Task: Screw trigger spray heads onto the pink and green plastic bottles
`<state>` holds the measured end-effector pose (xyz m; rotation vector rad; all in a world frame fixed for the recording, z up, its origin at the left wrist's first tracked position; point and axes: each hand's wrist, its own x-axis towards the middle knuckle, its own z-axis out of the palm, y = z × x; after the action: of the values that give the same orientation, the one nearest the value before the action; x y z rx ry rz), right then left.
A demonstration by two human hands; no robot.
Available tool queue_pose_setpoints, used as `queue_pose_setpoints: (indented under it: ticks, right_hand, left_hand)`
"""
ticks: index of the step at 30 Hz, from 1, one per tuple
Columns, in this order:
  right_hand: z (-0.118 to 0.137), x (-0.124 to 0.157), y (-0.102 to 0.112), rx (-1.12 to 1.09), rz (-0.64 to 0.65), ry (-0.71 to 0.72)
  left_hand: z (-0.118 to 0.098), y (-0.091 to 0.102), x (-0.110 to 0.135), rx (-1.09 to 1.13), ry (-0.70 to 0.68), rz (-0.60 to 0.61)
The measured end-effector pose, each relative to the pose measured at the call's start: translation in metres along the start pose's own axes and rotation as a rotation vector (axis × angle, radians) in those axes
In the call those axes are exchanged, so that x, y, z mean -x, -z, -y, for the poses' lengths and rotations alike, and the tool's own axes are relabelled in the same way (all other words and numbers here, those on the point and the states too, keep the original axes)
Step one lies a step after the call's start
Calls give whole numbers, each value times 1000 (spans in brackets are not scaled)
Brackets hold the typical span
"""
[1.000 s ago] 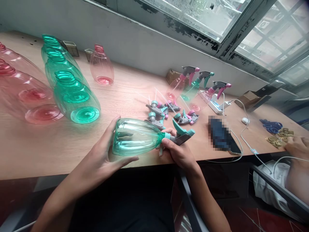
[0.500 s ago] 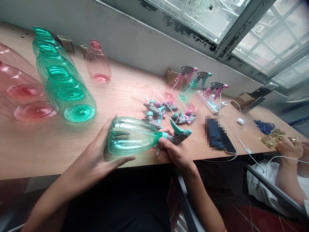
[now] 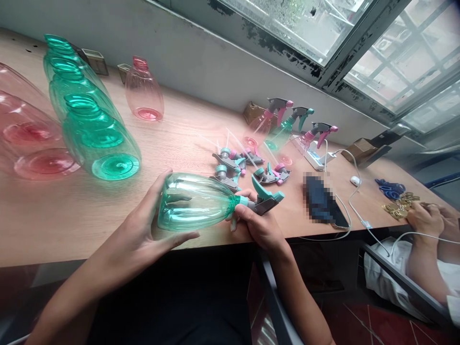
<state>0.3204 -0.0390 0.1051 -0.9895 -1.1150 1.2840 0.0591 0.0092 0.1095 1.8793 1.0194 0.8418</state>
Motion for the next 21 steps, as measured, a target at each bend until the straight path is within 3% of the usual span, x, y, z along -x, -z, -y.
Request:
queue_pose_setpoints:
  ticks: [21]
  right_hand:
    - [-1, 0, 0, 6, -30, -38]
  left_hand:
    - [-8, 2, -1, -21, 1, 11]
